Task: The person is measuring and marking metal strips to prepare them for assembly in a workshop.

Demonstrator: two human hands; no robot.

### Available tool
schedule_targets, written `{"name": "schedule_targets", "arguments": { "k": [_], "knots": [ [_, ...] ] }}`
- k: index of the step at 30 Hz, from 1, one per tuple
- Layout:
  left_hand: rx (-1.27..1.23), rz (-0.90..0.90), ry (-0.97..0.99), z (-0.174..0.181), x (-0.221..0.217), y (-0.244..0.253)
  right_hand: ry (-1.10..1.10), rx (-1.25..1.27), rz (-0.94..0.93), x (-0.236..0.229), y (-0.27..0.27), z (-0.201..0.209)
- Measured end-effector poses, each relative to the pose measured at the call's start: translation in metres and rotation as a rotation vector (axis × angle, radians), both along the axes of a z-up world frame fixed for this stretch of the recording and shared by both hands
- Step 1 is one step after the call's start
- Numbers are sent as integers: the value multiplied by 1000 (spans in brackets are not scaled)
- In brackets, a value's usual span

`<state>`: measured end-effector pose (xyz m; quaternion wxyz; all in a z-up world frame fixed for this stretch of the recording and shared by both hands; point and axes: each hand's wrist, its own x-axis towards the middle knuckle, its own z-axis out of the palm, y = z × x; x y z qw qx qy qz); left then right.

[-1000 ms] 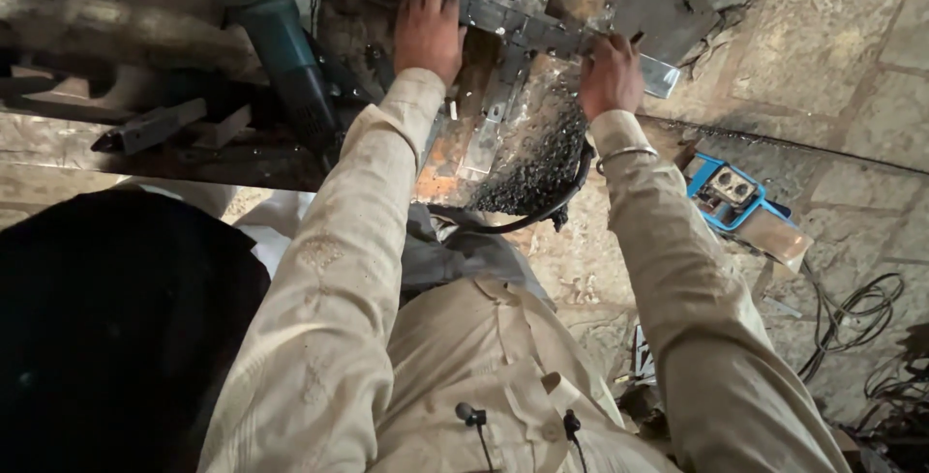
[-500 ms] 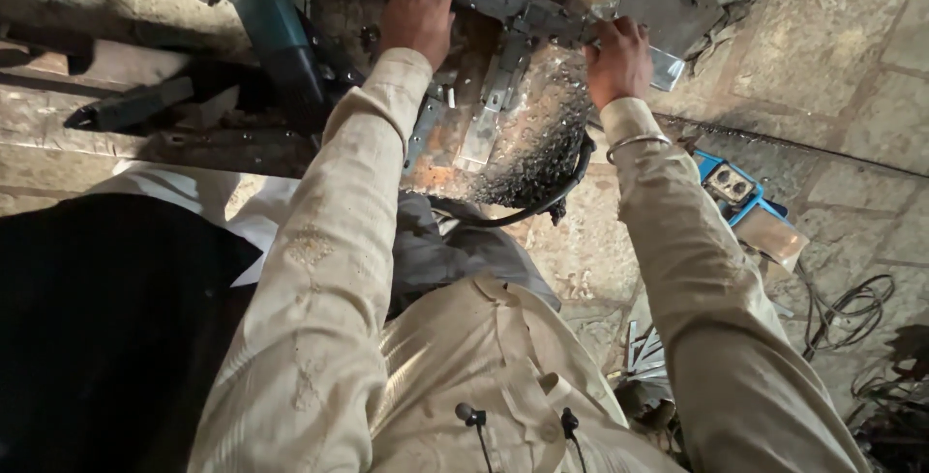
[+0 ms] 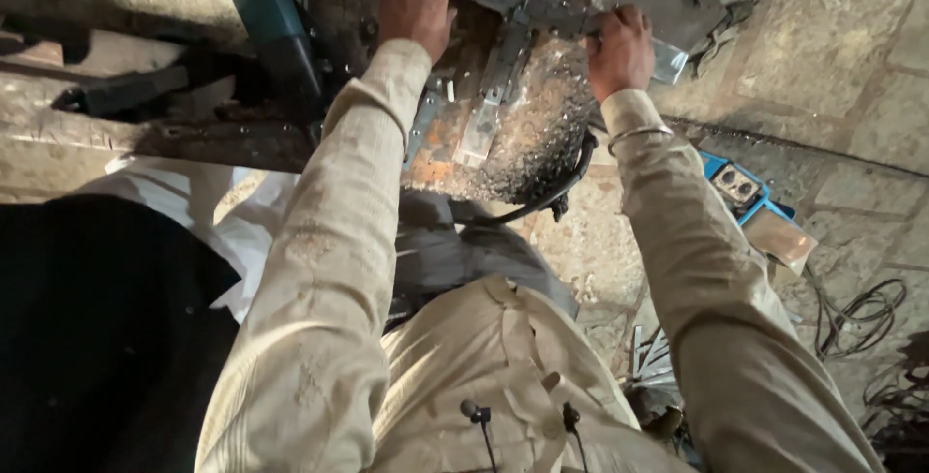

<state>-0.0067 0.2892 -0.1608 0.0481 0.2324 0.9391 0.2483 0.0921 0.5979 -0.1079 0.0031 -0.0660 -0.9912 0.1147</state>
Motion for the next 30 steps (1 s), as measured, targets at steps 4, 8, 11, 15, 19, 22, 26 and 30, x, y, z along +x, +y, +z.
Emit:
{"name": "schedule_targets", "arguments": {
  "k": [4,8,11,15,19,22,26,30],
  "knots": [
    [22,4,0,5,-4,2,6,4,21,-1,0,3],
    [22,-6,23,-3,-9,-1,30,-16,17,-6,-4,3],
    [30,-4,24,-3,-7,3,17,-6,12,-5,4,1],
    [18,2,110,-14,-5,-1,-14,-8,14,-7,-2,5],
    [4,23,77,-3,-7,1,-1,-4,31,-6,6,-6],
    [17,54,-44,14,-5,6,3,8,24,-6,6,-4],
    [-7,78,-29,7,-6,4,-18,9,7,-8,0,1],
    [-1,48,8,2,-4,7,-75,1,-7,-5,2,9]
  ]
}}
